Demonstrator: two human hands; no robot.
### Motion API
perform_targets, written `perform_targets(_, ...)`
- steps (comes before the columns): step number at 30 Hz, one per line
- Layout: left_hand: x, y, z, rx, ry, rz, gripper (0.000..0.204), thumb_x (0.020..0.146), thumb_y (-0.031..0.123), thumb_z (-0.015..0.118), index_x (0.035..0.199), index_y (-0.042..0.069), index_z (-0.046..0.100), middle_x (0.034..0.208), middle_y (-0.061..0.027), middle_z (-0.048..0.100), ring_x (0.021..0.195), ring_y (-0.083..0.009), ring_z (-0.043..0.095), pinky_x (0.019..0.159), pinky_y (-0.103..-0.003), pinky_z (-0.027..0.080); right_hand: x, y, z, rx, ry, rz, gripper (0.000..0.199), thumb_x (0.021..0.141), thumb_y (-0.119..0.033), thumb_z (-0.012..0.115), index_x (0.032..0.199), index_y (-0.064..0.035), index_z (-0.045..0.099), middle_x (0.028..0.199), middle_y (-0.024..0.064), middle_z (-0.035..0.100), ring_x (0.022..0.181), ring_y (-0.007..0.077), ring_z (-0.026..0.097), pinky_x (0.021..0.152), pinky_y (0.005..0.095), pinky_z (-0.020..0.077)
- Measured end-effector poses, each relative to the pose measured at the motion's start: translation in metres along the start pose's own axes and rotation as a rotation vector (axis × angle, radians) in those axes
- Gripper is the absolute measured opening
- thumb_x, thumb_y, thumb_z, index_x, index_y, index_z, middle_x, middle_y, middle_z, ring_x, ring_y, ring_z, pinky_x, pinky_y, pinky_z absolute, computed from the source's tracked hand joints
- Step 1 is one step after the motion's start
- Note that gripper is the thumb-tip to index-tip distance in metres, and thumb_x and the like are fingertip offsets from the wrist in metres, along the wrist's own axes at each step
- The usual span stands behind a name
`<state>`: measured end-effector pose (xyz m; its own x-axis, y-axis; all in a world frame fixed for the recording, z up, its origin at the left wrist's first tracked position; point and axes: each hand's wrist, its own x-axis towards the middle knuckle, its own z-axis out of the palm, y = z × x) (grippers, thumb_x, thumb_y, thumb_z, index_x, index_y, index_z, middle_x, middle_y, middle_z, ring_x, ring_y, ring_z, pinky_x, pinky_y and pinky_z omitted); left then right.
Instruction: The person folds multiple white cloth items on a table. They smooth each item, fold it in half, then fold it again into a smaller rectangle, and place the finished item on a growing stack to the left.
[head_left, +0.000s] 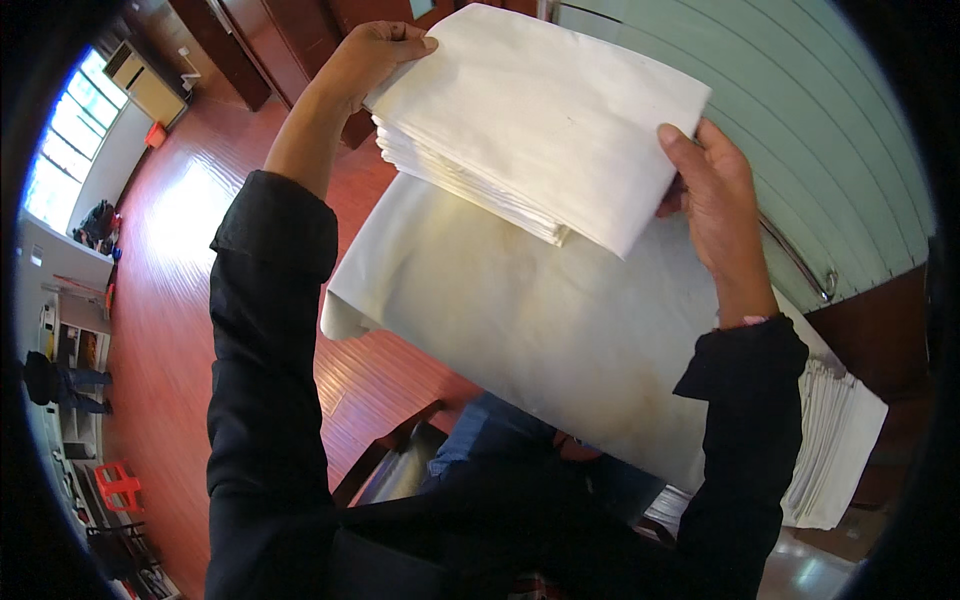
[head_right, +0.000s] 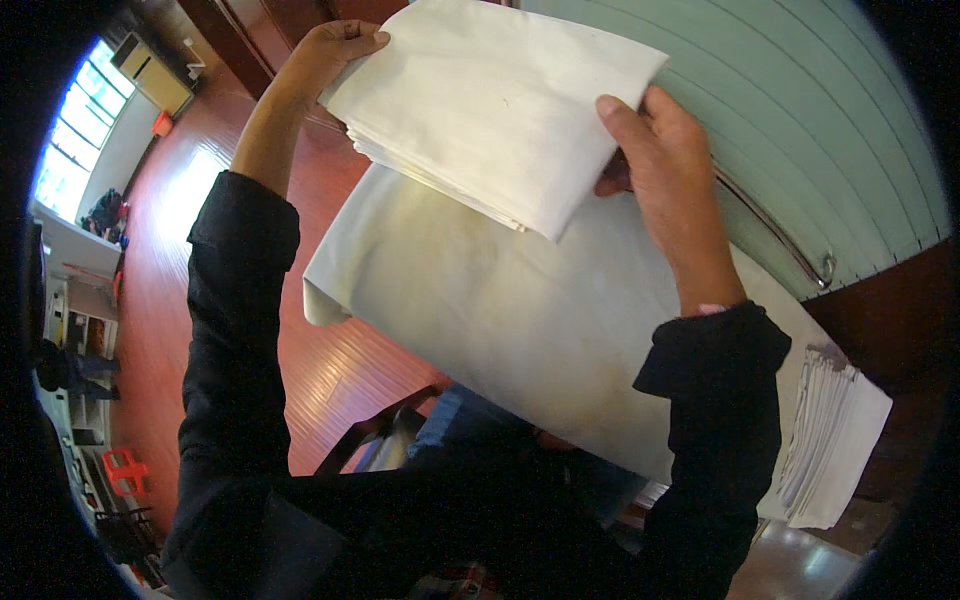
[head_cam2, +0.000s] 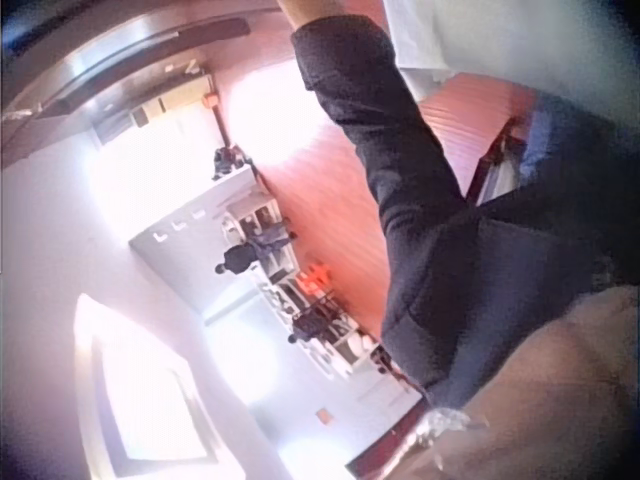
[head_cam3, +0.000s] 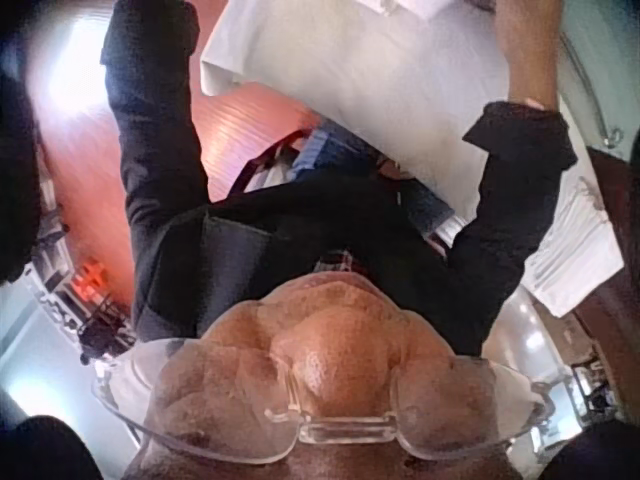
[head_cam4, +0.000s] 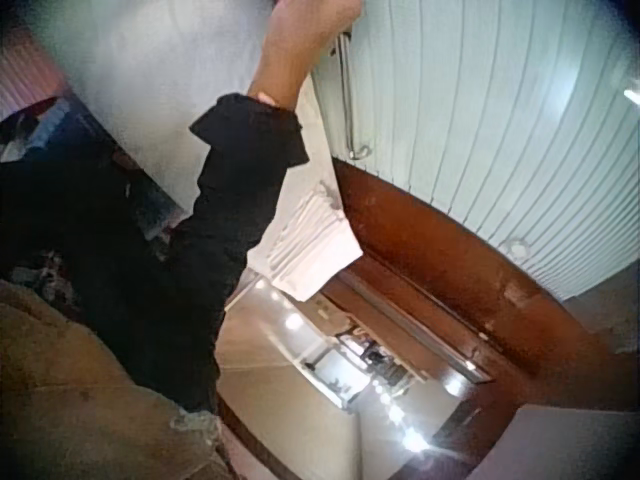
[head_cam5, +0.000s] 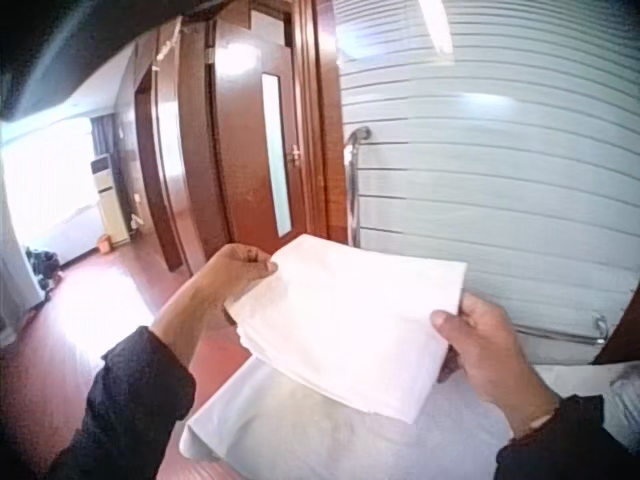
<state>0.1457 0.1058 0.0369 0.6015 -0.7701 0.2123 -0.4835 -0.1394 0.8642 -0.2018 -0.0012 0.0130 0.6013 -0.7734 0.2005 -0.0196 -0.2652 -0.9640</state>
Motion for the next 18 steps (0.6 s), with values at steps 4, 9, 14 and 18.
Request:
perform_targets(4, 0.035, -0.043, -0.011, -0.034, -0.026, 0.023, 0.026, 0.091, 0.026, 0.078, 0.107, 0.006, 0.077, 0.093, -0.0105, 0.077, 0.077, -0.0216, 0.075, 0.076, -0.033, 0.059, 0.041, 0.018, 0.034, 0.010, 0.015, -0.017, 0.035, 0.104, -0.029, 0.061, 0.122, 0.0010, 0.063, 0.093, 0.0070, 0.071, 0.070, 0.0114, 0.067, 0.056, 0.0262, 0.0557)
perform_targets(9, 0.055, -0.088, -0.003, 0.056, -0.070, -0.006, 0.026, 0.091, 0.025, 0.079, 0.109, 0.005, 0.078, 0.095, -0.0132, 0.078, 0.080, -0.0234, 0.076, 0.079, -0.036, 0.059, 0.060, 0.051, 0.042, -0.007, -0.025, 0.122, 0.035, 0.103, -0.027, 0.061, 0.121, 0.0027, 0.062, 0.096, 0.0098, 0.072, 0.071, 0.0144, 0.069, 0.058, 0.0290, 0.0584)
perform_targets(14, 0.061, -0.107, 0.010, 0.122, -0.088, -0.017, 0.027, 0.092, 0.026, 0.078, 0.110, 0.005, 0.079, 0.102, -0.0152, 0.078, 0.081, -0.0281, 0.076, 0.084, -0.040, 0.059, 0.058, 0.074, 0.042, -0.060, 0.002, 0.240, 0.034, 0.103, -0.026, 0.062, 0.120, 0.0030, 0.062, 0.092, 0.0089, 0.071, 0.070, 0.0155, 0.070, 0.058, 0.0306, 0.0592)
perform_targets(18, 0.060, -0.100, 0.014, 0.299, -0.068, -0.018, 0.031, 0.092, 0.025, 0.076, 0.116, 0.005, 0.077, 0.105, -0.0178, 0.077, 0.091, -0.0343, 0.075, 0.090, -0.043, 0.058, 0.051, 0.075, 0.042, -0.009, 0.001, 0.267, 0.032, 0.103, -0.026, 0.063, 0.119, 0.0010, 0.061, 0.089, 0.0064, 0.069, 0.068, 0.0138, 0.067, 0.057, 0.0294, 0.0568)
